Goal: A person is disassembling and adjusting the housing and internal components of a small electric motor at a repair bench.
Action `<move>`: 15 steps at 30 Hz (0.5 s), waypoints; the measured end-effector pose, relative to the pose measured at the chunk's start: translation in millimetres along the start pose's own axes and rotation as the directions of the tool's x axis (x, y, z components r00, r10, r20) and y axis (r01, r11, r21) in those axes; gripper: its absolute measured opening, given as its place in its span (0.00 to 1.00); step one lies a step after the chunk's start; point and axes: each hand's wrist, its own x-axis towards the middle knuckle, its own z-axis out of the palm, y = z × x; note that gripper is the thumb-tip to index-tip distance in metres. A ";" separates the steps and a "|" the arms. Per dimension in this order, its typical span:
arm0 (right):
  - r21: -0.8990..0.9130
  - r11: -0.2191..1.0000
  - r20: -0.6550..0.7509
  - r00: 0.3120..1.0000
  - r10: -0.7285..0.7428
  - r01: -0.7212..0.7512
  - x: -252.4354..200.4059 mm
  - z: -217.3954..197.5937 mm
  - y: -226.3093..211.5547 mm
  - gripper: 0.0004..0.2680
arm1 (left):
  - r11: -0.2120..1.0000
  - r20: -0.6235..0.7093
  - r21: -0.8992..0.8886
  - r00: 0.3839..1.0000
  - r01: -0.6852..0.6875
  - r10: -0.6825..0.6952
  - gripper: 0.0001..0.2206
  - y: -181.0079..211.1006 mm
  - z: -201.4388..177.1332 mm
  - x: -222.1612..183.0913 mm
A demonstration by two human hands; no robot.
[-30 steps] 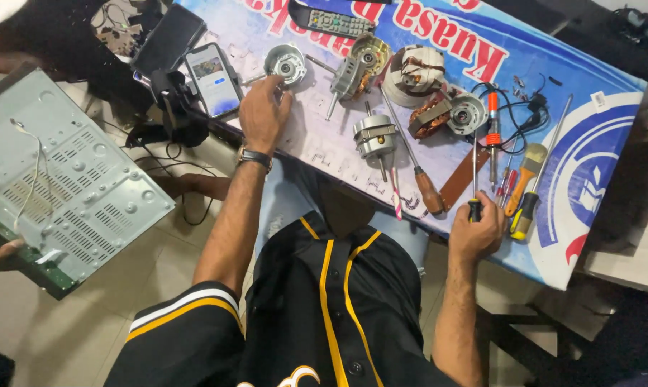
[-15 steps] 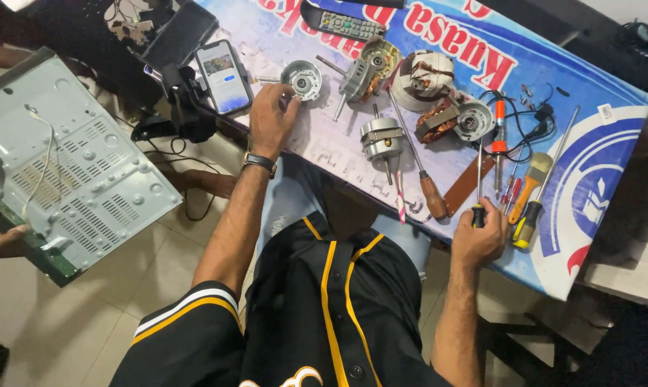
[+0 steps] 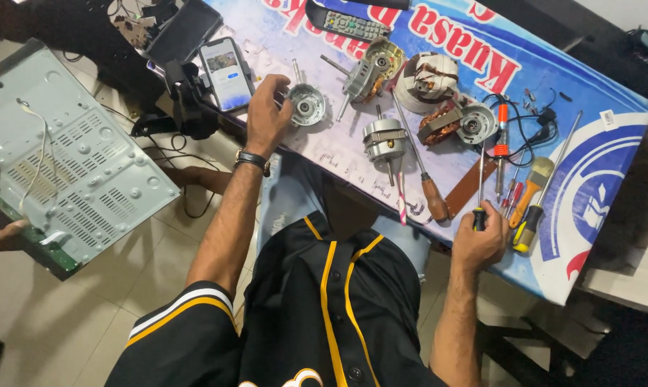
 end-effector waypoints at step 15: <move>0.020 0.999 -0.023 0.999 -0.028 0.028 0.3 -3.5 -4.5 0.11 | 0.962 0.184 0.266 0.983 -0.058 0.008 0.11 -29.3 2.7 16.7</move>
